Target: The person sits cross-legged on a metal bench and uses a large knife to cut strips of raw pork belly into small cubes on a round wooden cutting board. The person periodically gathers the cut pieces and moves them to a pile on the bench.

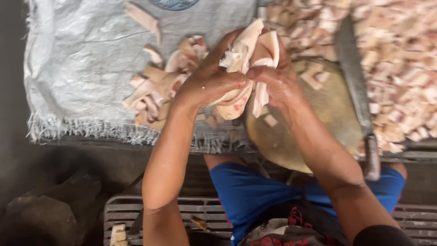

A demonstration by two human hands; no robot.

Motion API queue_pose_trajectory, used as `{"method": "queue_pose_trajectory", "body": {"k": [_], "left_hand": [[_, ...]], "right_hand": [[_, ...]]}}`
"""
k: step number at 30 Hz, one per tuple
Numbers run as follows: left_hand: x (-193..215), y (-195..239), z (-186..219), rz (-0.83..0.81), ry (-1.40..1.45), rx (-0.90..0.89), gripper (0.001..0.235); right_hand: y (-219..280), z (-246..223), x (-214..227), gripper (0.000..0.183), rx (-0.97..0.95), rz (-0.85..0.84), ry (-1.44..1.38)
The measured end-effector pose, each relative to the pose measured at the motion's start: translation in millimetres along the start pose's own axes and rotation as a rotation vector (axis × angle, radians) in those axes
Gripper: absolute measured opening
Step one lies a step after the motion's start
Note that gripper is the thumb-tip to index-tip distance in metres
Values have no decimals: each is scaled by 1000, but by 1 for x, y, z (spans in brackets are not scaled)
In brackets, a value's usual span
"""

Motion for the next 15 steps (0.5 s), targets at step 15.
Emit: {"method": "queue_pose_trajectory", "body": {"k": [15], "left_hand": [[-116,-70,-172,316,126,245,56]], "right_hand": [[101,-42,149,81,-35,-298,1241]]}}
Point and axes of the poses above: each hand's wrist, its own y-axis away from the middle knuckle, its own x-axis out of the back of the hand, z = x × y, the point moved 1 cm from there along -y, towards the middle knuckle, and after that the axes turned 14 degrees about x, right-handed, at the moved point
